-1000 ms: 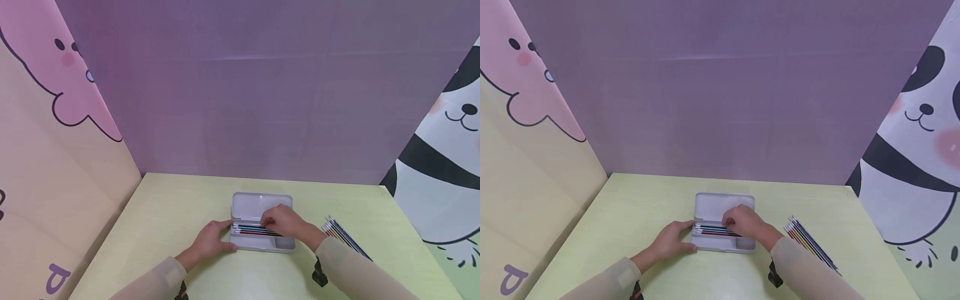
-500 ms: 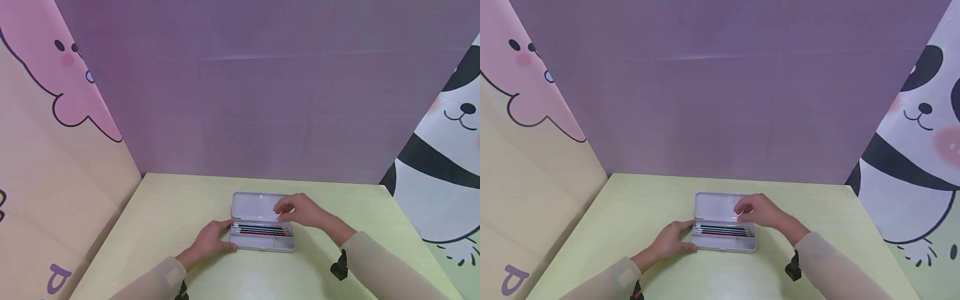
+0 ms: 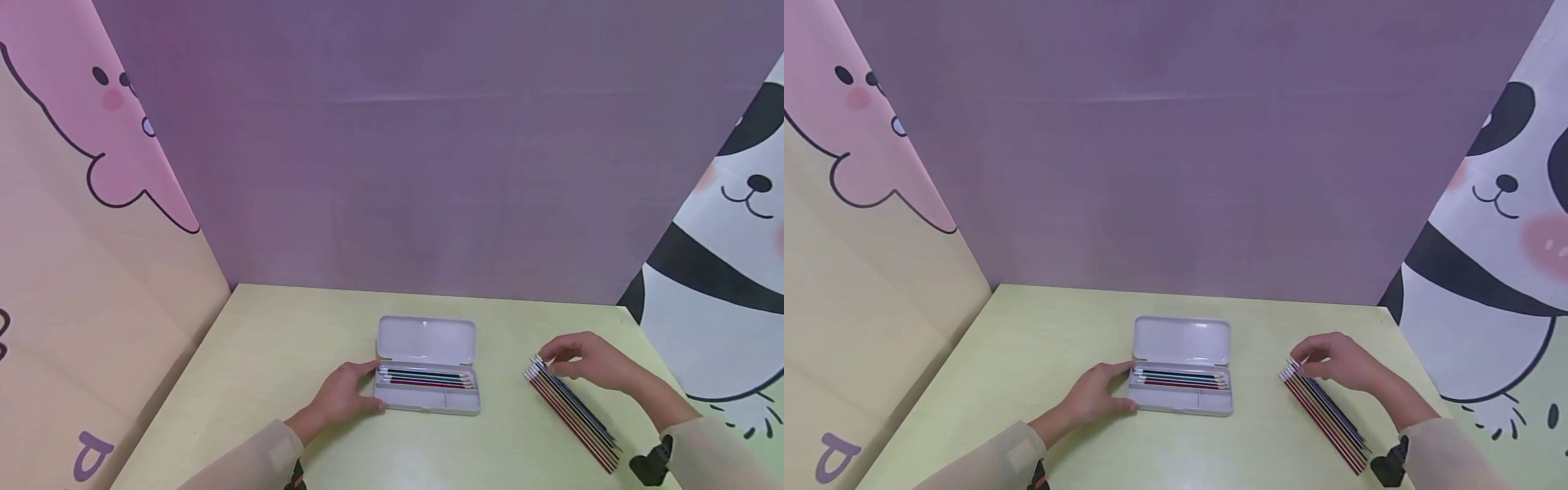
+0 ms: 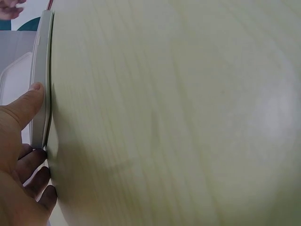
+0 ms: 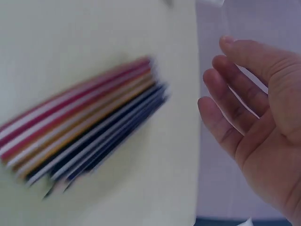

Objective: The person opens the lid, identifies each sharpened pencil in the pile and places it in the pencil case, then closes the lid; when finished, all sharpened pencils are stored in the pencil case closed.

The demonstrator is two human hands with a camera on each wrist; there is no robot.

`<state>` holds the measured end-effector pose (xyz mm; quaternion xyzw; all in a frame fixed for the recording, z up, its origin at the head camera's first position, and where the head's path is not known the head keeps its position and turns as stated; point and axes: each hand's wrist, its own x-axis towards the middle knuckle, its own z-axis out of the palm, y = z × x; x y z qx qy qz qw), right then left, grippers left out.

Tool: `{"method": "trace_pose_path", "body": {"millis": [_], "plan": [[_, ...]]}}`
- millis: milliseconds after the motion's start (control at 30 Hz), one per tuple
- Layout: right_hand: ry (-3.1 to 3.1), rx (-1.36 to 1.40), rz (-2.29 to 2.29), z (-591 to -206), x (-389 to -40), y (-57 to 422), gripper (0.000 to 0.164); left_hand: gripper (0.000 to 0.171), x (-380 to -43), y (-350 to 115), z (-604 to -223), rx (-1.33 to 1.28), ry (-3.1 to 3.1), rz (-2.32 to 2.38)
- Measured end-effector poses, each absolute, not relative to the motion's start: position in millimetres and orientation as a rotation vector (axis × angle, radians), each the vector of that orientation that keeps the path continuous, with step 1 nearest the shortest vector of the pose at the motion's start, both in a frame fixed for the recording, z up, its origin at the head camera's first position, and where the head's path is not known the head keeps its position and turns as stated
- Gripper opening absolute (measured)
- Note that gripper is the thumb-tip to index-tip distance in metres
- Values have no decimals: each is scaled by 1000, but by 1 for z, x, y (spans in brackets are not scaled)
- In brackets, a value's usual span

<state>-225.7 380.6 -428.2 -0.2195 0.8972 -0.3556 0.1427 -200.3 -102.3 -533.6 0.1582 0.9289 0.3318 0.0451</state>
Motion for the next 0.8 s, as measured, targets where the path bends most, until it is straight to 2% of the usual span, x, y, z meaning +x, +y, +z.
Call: {"method": "trace_pose_path", "body": {"millis": [367,567,800], "plan": [[2509,-405,-1078,-475,-218,444,35,90,-200,-103,-534,484,2828,1019],[2501,-383,-1109,-492,-217,449,33,90,-199,-103,-533,498,2832,1026],[2573,-406,-1042,-491,-218,444,32,90,-200,-103,-535,495,2835,1023]]}}
